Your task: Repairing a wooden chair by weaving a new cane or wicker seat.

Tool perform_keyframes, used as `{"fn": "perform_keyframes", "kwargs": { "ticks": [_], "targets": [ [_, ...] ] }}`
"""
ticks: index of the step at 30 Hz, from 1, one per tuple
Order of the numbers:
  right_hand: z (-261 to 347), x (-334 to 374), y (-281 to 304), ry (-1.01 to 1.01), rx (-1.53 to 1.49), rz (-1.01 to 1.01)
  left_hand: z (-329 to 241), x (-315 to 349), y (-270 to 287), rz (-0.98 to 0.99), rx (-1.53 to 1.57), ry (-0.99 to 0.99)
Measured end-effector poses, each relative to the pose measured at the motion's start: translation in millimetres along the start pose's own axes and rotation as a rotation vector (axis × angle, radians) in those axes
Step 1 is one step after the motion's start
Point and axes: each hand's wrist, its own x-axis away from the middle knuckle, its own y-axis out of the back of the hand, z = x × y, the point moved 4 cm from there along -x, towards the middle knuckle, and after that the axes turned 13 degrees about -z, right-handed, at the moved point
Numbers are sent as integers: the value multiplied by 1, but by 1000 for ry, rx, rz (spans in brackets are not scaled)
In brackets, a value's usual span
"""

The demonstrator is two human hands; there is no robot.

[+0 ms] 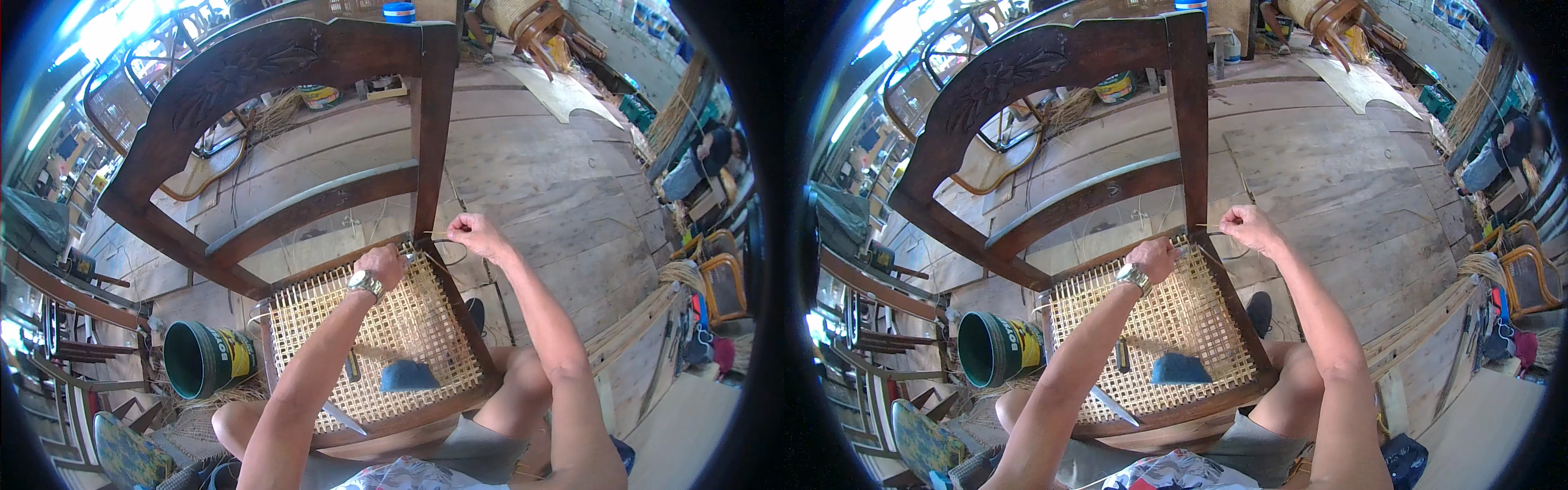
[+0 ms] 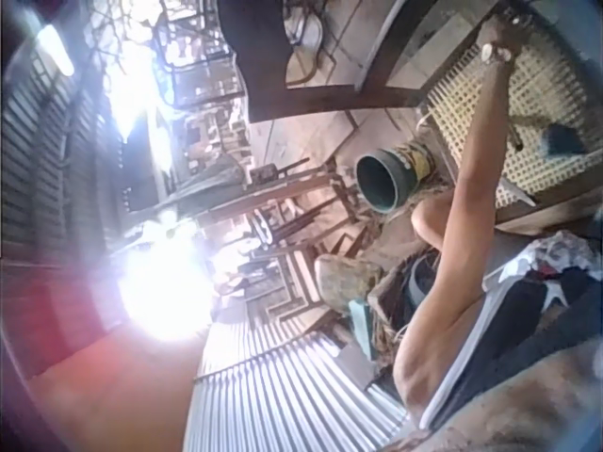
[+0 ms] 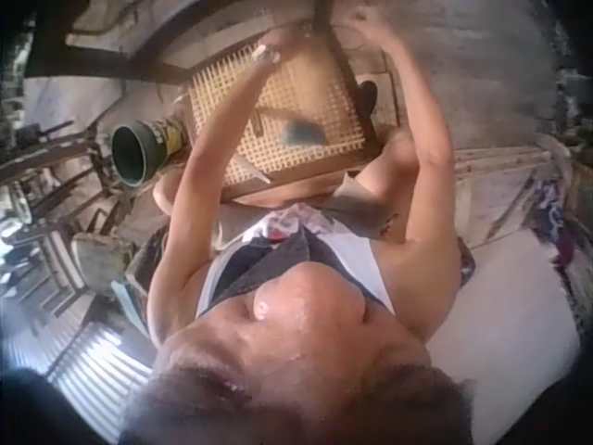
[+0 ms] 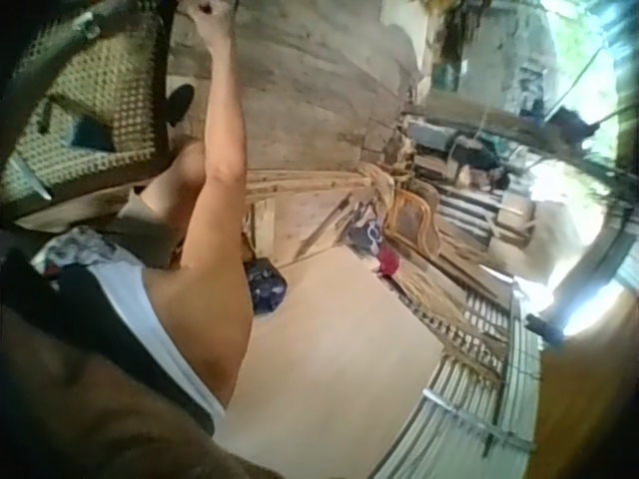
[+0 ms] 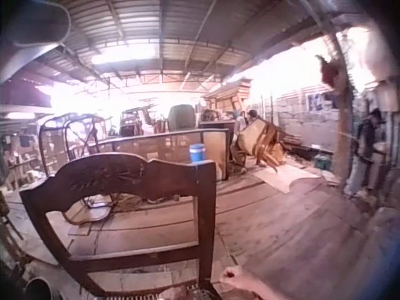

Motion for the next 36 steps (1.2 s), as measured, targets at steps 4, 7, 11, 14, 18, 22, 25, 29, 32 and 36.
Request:
{"fn": "perform_keyframes", "kwargs": {
  "ticks": [4, 7, 11, 14, 18, 22, 25, 29, 32, 36],
  "targets": [
    [15, 16, -27, 207, 275, 78, 0, -3, -3, 17, 16, -58],
    [21, 25, -32, 265, 480, 41, -4, 1, -5, 46, -5, -119],
    [25, 26, -33, 253, 512, -7, -6, 12, -8, -103, -30, -126],
    [22, 25, -29, 234, 533, -14, -9, 17, -10, -166, -55, -134],
    [30, 27, -24, 213, 480, -5, -9, 21, -8, -207, -42, -138],
    [35, 28, -28, 247, 543, -10, -12, 23, -8, -224, -43, -145],
    [40, 29, -33, 258, 597, -7, -10, 22, -12, -228, -35, -141],
    [35, 32, -43, 187, 437, 48, -8, 21, -18, -238, -56, -151],
    [20, 35, -50, 287, 424, -5, -11, 15, -15, -196, -25, -122],
    [30, 28, -47, 205, 395, 67, -3, 6, 4, -180, 52, -16]
  ]
}}
